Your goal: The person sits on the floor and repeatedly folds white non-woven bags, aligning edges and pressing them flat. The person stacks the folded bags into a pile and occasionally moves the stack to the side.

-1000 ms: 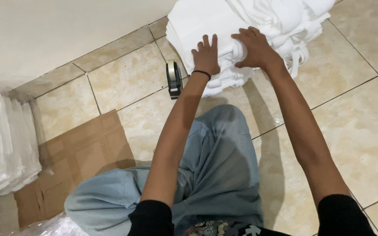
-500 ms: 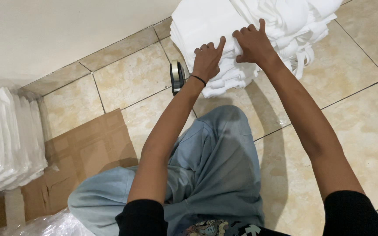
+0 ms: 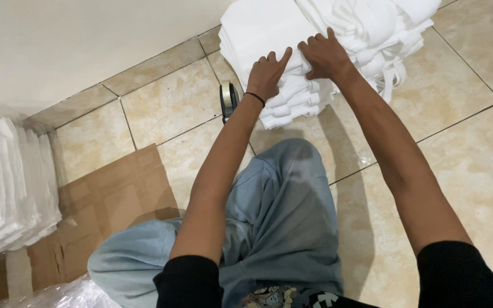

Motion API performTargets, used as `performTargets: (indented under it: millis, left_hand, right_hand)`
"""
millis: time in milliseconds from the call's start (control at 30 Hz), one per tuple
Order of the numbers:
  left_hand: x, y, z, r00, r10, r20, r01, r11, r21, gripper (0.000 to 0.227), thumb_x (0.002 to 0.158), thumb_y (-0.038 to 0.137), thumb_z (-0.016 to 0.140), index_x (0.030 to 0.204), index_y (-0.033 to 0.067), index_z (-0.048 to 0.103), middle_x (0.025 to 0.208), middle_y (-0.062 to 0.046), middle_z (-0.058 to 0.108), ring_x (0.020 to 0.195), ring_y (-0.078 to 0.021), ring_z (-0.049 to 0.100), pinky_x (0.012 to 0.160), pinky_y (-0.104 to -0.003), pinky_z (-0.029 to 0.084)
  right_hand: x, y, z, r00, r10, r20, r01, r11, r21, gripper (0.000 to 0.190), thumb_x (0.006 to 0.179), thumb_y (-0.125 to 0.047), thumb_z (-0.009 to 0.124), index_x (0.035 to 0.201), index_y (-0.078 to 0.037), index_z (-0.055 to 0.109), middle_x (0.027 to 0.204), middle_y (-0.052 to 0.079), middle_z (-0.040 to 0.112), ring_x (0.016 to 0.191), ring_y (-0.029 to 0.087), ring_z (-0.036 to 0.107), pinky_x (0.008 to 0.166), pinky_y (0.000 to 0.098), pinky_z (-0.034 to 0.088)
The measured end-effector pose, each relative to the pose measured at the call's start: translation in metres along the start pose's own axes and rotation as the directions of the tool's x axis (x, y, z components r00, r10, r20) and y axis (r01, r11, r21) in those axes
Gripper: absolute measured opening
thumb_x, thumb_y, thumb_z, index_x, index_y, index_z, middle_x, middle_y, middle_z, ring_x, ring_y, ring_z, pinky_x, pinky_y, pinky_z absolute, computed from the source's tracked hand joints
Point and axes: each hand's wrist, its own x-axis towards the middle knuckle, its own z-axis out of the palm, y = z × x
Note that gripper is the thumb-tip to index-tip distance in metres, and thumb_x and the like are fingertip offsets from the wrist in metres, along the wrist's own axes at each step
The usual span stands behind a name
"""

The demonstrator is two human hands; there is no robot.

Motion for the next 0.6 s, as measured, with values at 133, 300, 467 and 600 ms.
performTargets:
  millis: [133, 300, 467, 600]
  left_hand:
    - [0.004, -0.014, -0.033, 0.998, -0.057, -0.003, 0.057, 0.995, -0.084, 0.100, 0.070, 0.012, 0.076, 0.151, 0.0203, 0.019, 0.106, -0.011, 0.055, 0.079, -0.0308, 0.058, 0.053, -0.041, 0.049]
    - [0.011, -0.019, -0.051, 0.969, -0.159, -0.188, 0.196, 0.960, 0.200, 0.108, 0.058, 0.016, 0.086, 0.145, 0.0266, 0.023, 0.095, -0.002, 0.059, 0.075, -0.0259, 0.059, 0.058, -0.048, 0.052]
    - [0.014, -0.028, -0.044, 0.976, -0.134, -0.169, 0.150, 0.985, 0.086, 0.102, 0.066, 0.005, 0.077, 0.148, 0.0246, 0.020, 0.092, -0.007, 0.057, 0.070, -0.0261, 0.055, 0.057, -0.041, 0.047]
    - [0.009, -0.048, -0.047, 0.983, -0.136, -0.121, 0.118, 0.982, -0.149, 0.092, 0.066, -0.001, 0.076, 0.141, 0.0182, 0.025, 0.084, -0.008, 0.057, 0.064, -0.0302, 0.056, 0.051, -0.042, 0.045]
  right_hand:
    - [0.013, 0.016, -0.020, 0.995, -0.080, -0.061, 0.079, 0.997, -0.016, 0.074, 0.066, -0.051, 0.081, 0.119, -0.006, 0.056, 0.099, 0.014, 0.070, 0.096, 0.034, 0.068, 0.107, 0.0648, 0.032]
    - [0.025, 0.033, -0.068, 0.994, -0.028, 0.105, -0.004, 0.956, 0.292, 0.072, 0.065, -0.036, 0.083, 0.125, -0.007, 0.055, 0.099, 0.017, 0.070, 0.097, 0.041, 0.066, 0.110, 0.0662, 0.023]
    - [0.030, 0.034, -0.091, 0.994, -0.030, 0.105, 0.001, 0.966, 0.260, 0.076, 0.062, -0.039, 0.083, 0.127, -0.010, 0.057, 0.096, 0.017, 0.073, 0.094, 0.040, 0.067, 0.106, 0.0608, 0.030]
    - [0.024, 0.021, -0.109, 0.991, -0.021, 0.131, -0.024, 0.942, 0.334, 0.068, 0.063, -0.036, 0.081, 0.122, -0.009, 0.060, 0.101, 0.014, 0.071, 0.102, 0.039, 0.065, 0.108, 0.0637, 0.027]
